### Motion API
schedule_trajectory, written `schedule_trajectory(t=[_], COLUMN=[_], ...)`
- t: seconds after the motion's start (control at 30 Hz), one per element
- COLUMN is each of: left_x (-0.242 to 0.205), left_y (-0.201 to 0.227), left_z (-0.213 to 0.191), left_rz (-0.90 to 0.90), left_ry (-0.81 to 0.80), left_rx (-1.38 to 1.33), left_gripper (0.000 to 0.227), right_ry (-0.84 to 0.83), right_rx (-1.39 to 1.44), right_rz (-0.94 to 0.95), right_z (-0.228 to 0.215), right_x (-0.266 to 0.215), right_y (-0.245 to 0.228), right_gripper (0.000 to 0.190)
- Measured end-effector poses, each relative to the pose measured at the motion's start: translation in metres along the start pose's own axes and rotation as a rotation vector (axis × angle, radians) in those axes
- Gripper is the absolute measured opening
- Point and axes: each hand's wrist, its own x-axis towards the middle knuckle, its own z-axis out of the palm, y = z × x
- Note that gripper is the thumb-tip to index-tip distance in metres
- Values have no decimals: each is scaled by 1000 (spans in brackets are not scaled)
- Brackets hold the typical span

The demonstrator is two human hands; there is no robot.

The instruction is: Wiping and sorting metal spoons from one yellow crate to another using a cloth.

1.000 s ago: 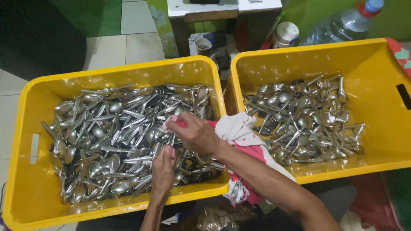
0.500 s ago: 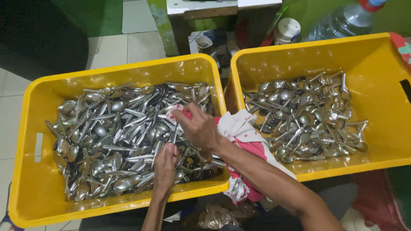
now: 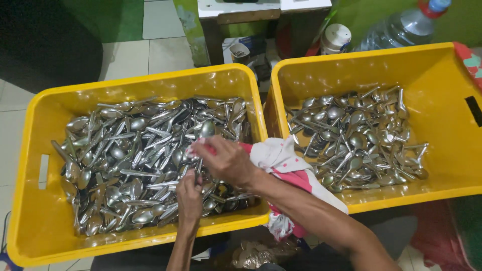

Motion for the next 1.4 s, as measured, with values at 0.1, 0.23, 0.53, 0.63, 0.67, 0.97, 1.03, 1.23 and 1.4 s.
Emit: schedule_trajectory(t=[0.1, 0.23, 0.53, 0.63, 0.67, 0.97, 1.03, 1.23, 1.4], left_x=[-1, -3, 2, 1, -1, -4, 0, -5, -12], left_y=[-6, 6, 21, 10, 12, 3, -6, 15, 12], left_z=[0, 5, 7, 10, 10, 10, 8, 12, 8], left_rz=[45, 39, -98, -14, -16, 182, 268, 308, 302], left_ry=[-4, -31, -18, -23, -25, -45, -15, -14, -38], left_rx=[66, 109, 210, 196, 199, 197, 261, 287, 401], left_gripper=[46, 41, 29, 30, 30, 27, 23, 20, 27], right_ry=[74, 16, 97, 25, 25, -27, -129, -125, -92], right_rx=[146, 388, 386, 135, 135, -54, -6, 51, 33], right_rz=[287, 754, 637, 313, 317, 190, 162, 214, 411], right_z=[-5, -5, -20, -8, -2, 6, 9, 8, 17], right_x=[11, 3, 7, 1, -2, -2, -8, -5, -12], right_y=[16, 52, 50, 33, 29, 28, 27, 25, 61], right_gripper=[15, 27, 19, 10, 10, 15, 8, 10, 9])
